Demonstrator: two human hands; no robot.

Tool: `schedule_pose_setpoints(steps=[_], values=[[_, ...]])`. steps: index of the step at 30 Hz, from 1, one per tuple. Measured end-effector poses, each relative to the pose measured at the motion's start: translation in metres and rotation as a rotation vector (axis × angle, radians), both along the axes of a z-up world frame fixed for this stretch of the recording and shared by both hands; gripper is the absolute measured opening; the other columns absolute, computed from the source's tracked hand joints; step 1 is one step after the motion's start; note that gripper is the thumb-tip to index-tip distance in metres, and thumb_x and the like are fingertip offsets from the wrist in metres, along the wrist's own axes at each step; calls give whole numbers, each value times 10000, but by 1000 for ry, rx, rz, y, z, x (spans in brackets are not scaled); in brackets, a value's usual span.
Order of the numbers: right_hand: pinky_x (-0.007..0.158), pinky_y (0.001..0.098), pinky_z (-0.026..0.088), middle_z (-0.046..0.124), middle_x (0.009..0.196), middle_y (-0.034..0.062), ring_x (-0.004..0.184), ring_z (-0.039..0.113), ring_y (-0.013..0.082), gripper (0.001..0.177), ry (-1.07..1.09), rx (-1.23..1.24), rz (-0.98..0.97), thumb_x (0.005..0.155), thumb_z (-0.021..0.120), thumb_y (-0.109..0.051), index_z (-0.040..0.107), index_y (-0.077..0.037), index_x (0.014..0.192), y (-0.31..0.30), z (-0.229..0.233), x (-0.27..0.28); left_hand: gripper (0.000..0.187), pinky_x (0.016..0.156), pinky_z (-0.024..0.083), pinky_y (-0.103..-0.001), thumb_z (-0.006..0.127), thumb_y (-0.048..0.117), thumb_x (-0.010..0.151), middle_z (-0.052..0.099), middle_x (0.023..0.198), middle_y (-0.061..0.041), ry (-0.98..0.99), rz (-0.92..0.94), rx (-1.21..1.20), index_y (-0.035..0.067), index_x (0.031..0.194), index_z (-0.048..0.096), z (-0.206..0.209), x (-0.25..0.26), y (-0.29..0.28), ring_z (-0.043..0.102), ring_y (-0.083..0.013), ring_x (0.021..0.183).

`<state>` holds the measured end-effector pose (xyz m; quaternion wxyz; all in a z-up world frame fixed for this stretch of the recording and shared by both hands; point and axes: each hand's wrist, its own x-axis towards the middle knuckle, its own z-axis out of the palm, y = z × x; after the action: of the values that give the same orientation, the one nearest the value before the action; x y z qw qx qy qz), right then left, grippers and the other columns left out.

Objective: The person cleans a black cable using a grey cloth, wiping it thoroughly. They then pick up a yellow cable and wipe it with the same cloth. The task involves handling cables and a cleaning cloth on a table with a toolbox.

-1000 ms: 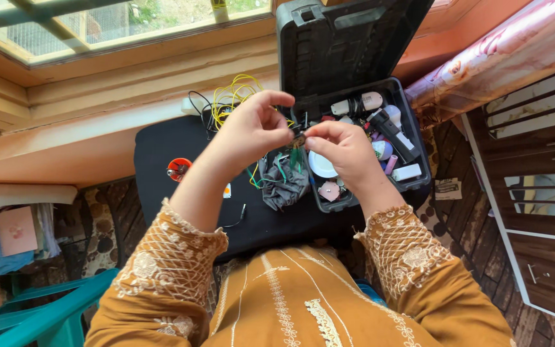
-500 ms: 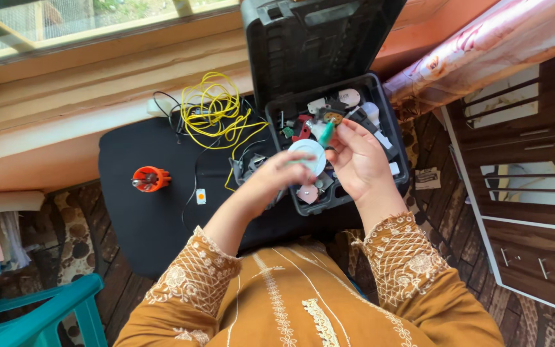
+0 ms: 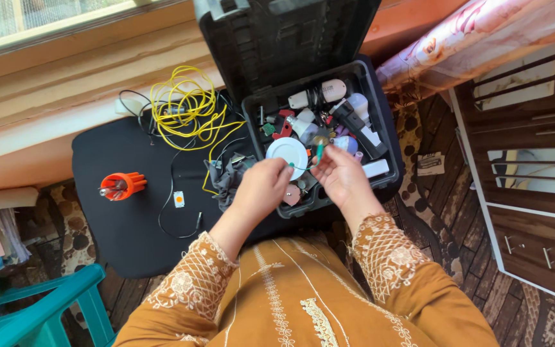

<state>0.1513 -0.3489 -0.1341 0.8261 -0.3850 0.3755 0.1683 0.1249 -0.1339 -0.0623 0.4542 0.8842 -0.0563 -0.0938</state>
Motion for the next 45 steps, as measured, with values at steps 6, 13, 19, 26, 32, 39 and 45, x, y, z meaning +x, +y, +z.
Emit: schedule_pose_setpoints(steps=[6,13,19,26,32,39,45], values=[[782,405,566,645,945,53,837,659,215,142,21,-72,156,955,655,-156,646,-63,1062,6,-46,14,184,823,551,-399,602,151,958,717,956,-143,114,153,-296,33,1066,692,-44,33,-13,707,-332,920],[699,329,579,686,945,70,792,679,187,219,-44,-203,418,964,635,-166,656,-22,1127,36,-69,62,153,952,512,-344,619,87,984,653,1231,-174,-82,171,-260,-13,1055,710,-106,59,-3,639,-289,1128],[718,358,585,697,945,68,807,696,198,195,-9,-110,411,960,609,-146,652,-23,1105,48,-69,75,209,872,545,-294,611,134,967,699,1047,-92,142,321,-430,6,1122,667,-113,75,3,685,-163,971],[732,366,582,697,934,74,828,706,196,175,-27,-106,389,970,593,-146,654,-30,1086,62,-68,84,226,790,527,-290,597,157,971,721,945,-103,269,430,-342,12,1120,687,-109,93,7,651,-152,861],[610,332,575,711,953,119,720,700,188,230,-25,-404,449,989,583,-149,659,17,1129,81,-86,92,476,933,492,-292,595,93,905,646,1306,-118,351,606,-491,15,1371,537,-144,96,9,626,-197,1132],[581,309,551,731,1097,133,711,697,201,405,-72,-388,520,944,562,-86,553,-20,1343,75,-74,89,751,1129,342,-306,521,3,812,382,1633,-152,414,734,-1036,1,1548,373,-154,102,8,371,-267,1487],[633,298,558,709,1098,115,753,684,167,331,-188,-404,334,985,573,-113,564,2,1295,53,-41,40,684,1170,298,-336,522,63,857,414,1619,-141,355,650,-1098,10,1531,417,-139,52,16,374,-240,1488]])
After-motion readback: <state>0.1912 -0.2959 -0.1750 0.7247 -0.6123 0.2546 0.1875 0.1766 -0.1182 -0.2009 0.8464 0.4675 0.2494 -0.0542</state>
